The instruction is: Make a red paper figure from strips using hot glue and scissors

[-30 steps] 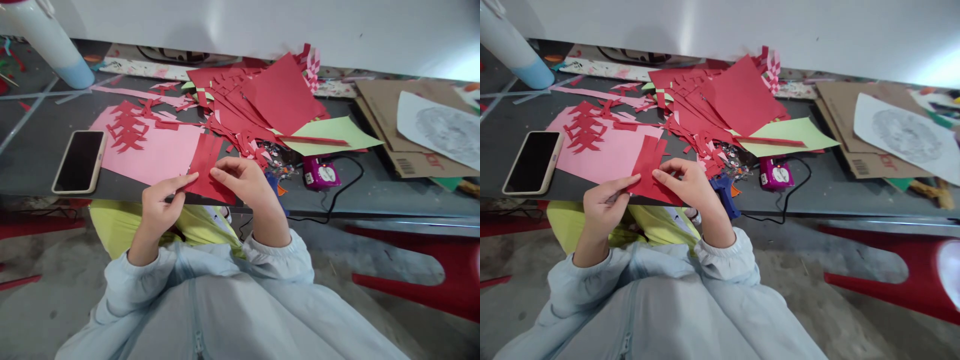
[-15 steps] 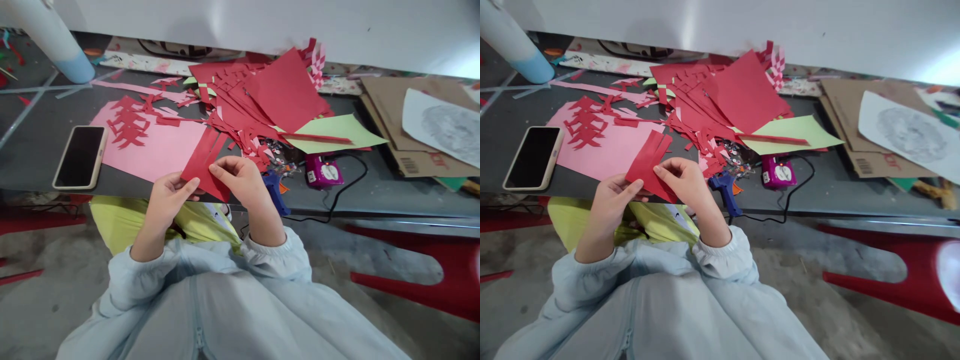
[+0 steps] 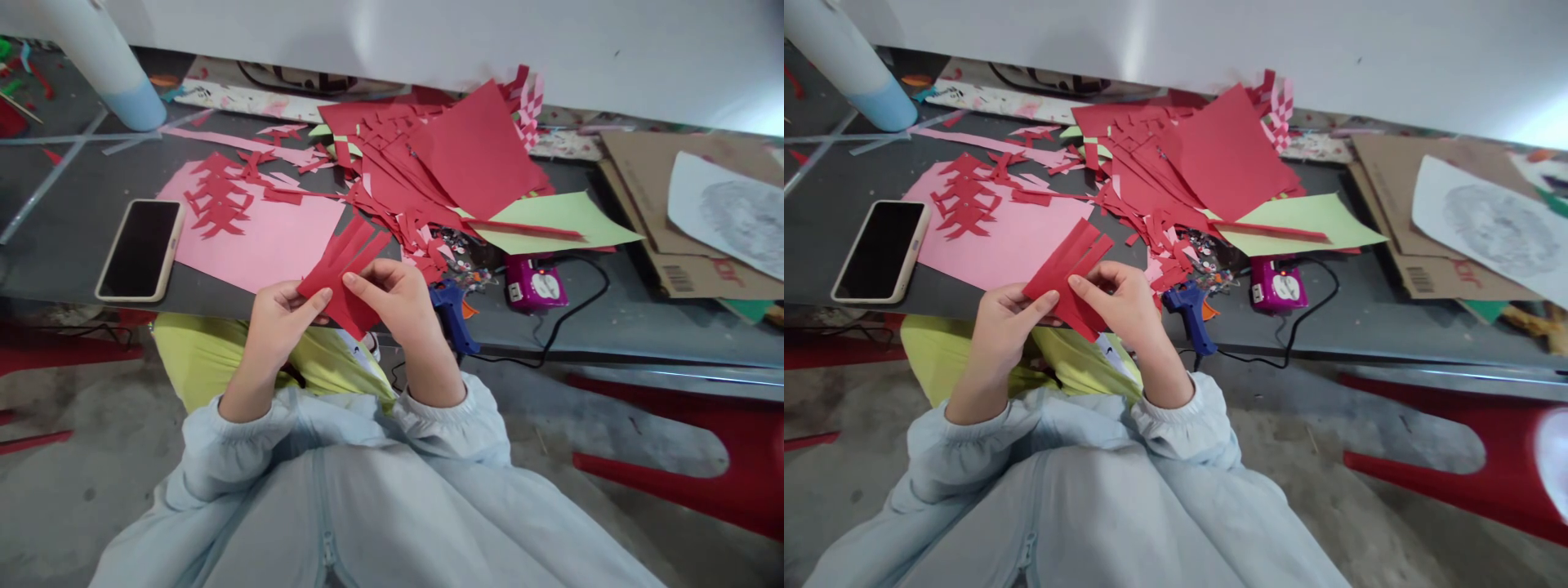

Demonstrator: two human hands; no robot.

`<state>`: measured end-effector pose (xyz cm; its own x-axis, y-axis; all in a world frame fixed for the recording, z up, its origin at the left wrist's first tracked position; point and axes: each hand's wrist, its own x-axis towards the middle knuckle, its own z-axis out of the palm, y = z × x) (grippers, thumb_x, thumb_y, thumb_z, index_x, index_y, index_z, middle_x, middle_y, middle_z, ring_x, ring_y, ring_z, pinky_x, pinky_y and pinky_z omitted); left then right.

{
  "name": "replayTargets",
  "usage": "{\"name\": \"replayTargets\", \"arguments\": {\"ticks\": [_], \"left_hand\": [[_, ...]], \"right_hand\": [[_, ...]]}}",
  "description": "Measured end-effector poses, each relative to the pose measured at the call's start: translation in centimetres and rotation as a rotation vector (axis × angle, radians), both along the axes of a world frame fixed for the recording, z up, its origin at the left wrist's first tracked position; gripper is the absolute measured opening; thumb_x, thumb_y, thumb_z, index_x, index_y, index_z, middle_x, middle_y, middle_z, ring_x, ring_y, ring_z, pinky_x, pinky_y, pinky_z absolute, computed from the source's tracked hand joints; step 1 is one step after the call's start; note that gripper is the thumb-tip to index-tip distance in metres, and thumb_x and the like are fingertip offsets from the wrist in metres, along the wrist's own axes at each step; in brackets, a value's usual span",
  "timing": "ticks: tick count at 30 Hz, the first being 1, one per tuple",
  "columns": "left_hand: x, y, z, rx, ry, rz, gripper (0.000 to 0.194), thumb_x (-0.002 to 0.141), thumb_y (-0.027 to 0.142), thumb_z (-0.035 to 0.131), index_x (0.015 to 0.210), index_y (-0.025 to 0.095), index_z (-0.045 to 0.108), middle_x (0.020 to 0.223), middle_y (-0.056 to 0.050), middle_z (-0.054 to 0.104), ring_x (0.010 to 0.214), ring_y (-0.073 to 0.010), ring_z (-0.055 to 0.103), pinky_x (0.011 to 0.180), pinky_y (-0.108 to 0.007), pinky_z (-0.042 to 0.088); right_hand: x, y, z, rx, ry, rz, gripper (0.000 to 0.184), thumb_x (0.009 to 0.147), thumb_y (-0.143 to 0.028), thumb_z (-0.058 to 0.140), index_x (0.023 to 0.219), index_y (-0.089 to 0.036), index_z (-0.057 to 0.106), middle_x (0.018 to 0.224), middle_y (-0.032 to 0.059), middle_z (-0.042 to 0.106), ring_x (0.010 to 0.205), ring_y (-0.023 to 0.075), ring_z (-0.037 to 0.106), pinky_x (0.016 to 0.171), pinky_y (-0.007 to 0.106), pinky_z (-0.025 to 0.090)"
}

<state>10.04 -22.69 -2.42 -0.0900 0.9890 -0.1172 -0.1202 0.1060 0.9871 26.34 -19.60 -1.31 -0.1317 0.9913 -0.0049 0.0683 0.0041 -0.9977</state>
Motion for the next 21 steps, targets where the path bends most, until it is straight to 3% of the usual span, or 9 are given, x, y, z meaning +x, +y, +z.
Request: {"name": "replayTargets", "arguments": {"ticks": [4, 9, 15, 21], "left_hand": [[-0.2, 0.0, 0.1, 0.007, 0.019, 0.009, 0.039, 0.068, 0.057, 0.082, 0.065, 0.019, 0.073, 0.062, -0.003, 0.071, 0.062, -0.0198, 0.071, 0.059, -0.033, 0.064], [-0.3, -0.1, 0.5, 0.015, 0.038, 0.013, 0.038, 0.068, 0.054, 0.083, 0.063, 0.018, 0.072, 0.061, -0.002, 0.071, 0.06, -0.0182, 0.069, 0.06, -0.031, 0.063], [-0.1, -0.2, 0.3, -0.008, 0.009, 0.052, 0.034, 0.071, 0.05, 0.082, 0.072, 0.016, 0.076, 0.068, -0.002, 0.075, 0.059, -0.0155, 0.069, 0.061, -0.027, 0.061], [0.0, -0.2, 0.5, 0.003, 0.041, 0.026, 0.031, 0.071, 0.044, 0.081, 0.064, 0.016, 0.071, 0.057, 0.0, 0.069, 0.056, -0.0145, 0.067, 0.057, -0.024, 0.059]], "right_hand": [[0.0, -0.1, -0.3, -0.018, 0.028, -0.002, 0.041, 0.069, -0.055, 0.081, 0.059, -0.019, 0.062, 0.056, -0.0032, 0.057, 0.054, 0.0095, 0.044, 0.052, 0.026, 0.035], [-0.2, -0.2, -0.7, -0.063, 0.015, 0.005, 0.043, 0.071, -0.058, 0.079, 0.062, -0.019, 0.063, 0.058, -0.0031, 0.057, 0.055, 0.0098, 0.046, 0.052, 0.025, 0.036], [-0.3, 0.2, -1.2, -0.063, 0.033, -0.043, 0.053, 0.081, -0.071, 0.06, 0.067, -0.02, 0.066, 0.066, 0.0013, 0.064, 0.066, 0.014, 0.057, 0.062, 0.027, 0.046], [-0.3, -0.1, -0.3, -0.083, -0.111, 0.077, 0.051, 0.062, -0.064, 0.081, 0.061, -0.018, 0.06, 0.058, -0.0027, 0.057, 0.055, 0.0095, 0.044, 0.052, 0.026, 0.035]]}}
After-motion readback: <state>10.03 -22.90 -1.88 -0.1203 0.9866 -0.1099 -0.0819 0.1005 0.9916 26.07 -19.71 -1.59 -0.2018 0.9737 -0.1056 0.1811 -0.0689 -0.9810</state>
